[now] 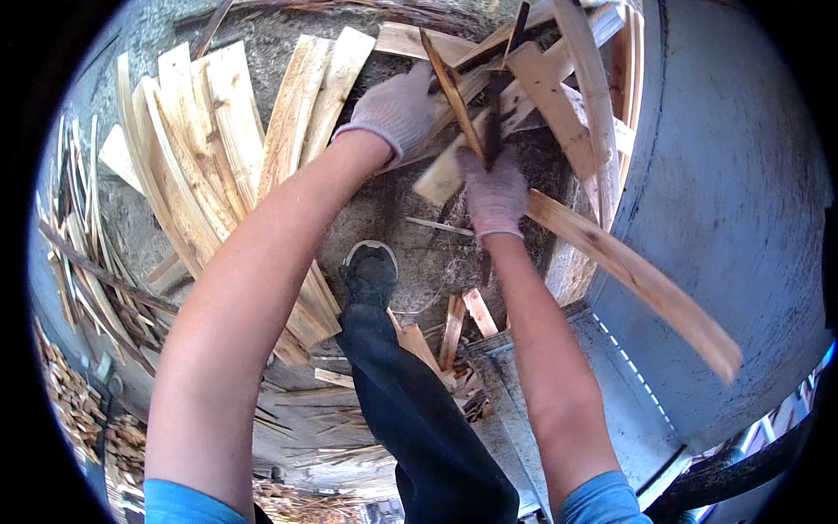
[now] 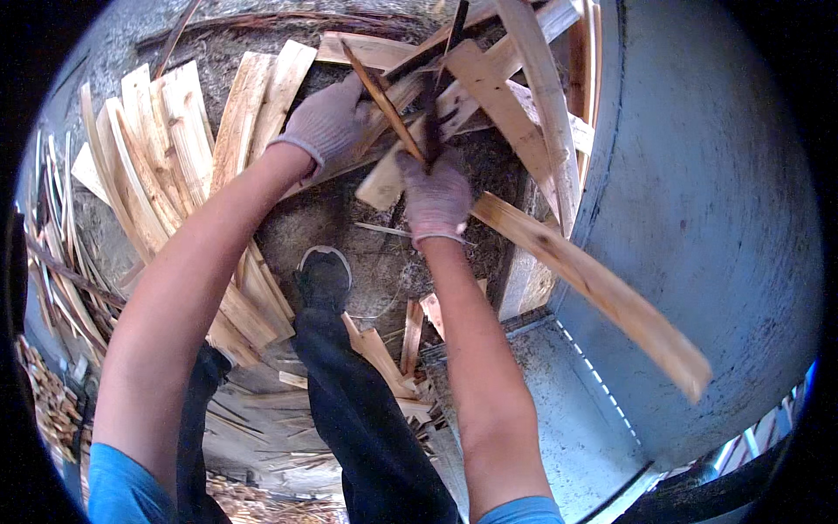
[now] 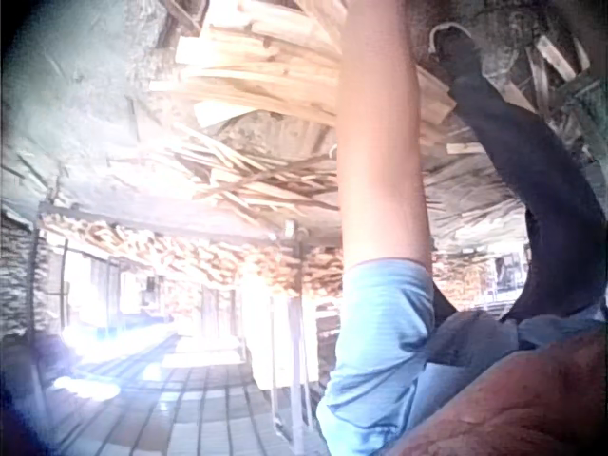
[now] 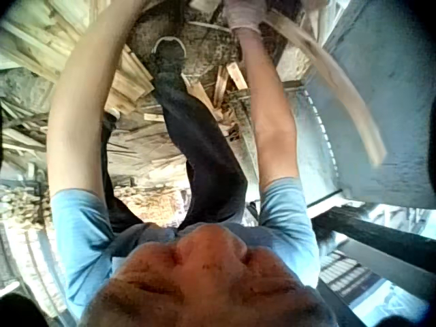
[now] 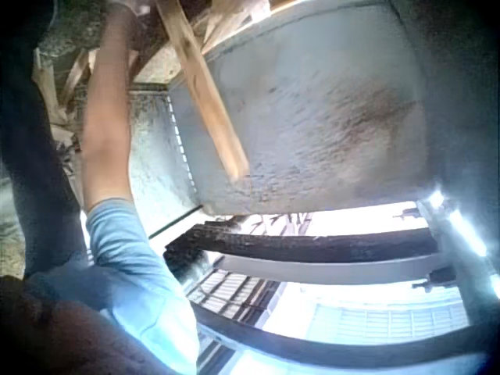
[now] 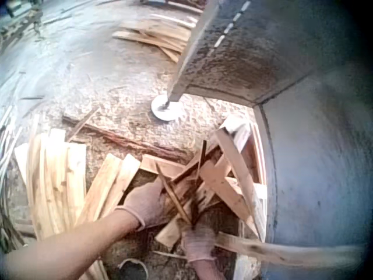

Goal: The person gathers scattered wooden planks from the floor of a workshop and arranges them into neat stacks. The worker repeatedly picks up bundles of wood, aligns them, and places them onto a growing pile, clearing the surrounding area.

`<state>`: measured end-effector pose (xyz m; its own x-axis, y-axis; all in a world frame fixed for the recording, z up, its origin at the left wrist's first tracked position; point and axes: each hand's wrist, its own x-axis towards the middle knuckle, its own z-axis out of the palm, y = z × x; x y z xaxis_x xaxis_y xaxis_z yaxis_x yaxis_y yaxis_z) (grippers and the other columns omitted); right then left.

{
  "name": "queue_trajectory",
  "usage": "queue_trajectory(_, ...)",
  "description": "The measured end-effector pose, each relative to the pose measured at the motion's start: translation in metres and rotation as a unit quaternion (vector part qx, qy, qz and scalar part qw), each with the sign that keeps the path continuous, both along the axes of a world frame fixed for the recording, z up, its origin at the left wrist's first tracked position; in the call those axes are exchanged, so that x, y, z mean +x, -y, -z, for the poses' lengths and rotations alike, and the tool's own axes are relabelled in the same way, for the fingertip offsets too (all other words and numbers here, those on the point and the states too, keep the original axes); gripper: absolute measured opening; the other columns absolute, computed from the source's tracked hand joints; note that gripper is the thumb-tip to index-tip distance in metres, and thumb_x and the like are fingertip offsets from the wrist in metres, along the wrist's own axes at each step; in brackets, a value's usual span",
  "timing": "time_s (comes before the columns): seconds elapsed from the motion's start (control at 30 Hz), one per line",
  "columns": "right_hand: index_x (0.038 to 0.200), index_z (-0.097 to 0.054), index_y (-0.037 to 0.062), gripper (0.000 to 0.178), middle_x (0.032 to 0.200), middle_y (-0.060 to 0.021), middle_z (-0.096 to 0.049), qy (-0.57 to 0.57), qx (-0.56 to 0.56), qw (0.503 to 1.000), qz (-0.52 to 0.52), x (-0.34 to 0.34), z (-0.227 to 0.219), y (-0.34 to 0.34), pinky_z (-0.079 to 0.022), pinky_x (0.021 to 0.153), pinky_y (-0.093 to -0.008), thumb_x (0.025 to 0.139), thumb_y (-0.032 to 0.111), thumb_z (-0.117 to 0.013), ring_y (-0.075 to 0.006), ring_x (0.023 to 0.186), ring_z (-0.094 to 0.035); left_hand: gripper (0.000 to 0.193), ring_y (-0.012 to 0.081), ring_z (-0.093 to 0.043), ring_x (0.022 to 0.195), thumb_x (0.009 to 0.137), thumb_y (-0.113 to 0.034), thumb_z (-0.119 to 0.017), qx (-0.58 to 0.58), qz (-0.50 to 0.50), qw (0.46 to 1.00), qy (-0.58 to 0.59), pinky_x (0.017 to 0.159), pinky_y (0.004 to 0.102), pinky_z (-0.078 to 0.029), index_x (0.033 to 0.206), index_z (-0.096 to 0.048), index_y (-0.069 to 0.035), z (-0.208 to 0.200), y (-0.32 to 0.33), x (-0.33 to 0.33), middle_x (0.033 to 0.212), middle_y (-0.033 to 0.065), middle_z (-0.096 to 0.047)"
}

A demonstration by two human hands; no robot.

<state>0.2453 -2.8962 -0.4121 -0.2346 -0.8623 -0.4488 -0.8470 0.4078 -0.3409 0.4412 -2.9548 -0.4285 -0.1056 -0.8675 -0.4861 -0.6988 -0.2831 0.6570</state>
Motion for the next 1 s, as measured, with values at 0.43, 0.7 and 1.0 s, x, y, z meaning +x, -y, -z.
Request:
queue_trajectory(0.43,0.120,-0.063,-0.0035,0.052,0.092,-0.0136,-0.071,0.218,0.170,0.924,0.264,0.084,-0.114,-0.062,-0.052,0.077,-0.0358,0.094,0.041,-0.068,-0.0178,0.082,-0.066,0.037,0.0386,-0.067,0.105,0.101,-0.028,-0.055,0.228,-0.165,0.941,-0.188,0.094,0.0451,-0.050,0.125,-0.057,0.000,-0.125,-0.187,0.056,0.102,0.0277,-0.067)
queue_trajectory(0.7,0.123,-0.066,-0.0034,0.061,0.101,-0.0206,-0.072,0.302,0.096,0.948,0.041,0.228,-0.157,-0.050,-0.053,0.092,-0.0389,0.091,0.048,-0.069,-0.0310,0.099,-0.070,0.038,0.0264,-0.063,0.117,0.101,-0.015,-0.055,0.167,-0.171,0.944,-0.227,0.100,0.0376,-0.049,0.136,-0.055,-0.001,-0.194,-0.245,0.118,0.129,0.0174,-0.061)
queue_trajectory(1.0,0.142,-0.050,-0.0055,0.069,0.133,-0.0316,-0.062,0.399,0.179,0.899,0.012,0.317,-0.186,-0.050,-0.050,0.098,-0.0415,0.096,0.043,-0.066,-0.0353,0.119,-0.066,0.050,0.0124,-0.064,0.095,0.090,-0.017,-0.070,0.144,-0.471,0.841,-0.223,0.082,0.0263,-0.053,0.136,-0.056,-0.001,-0.238,-0.242,0.187,0.114,0.0062,-0.067)
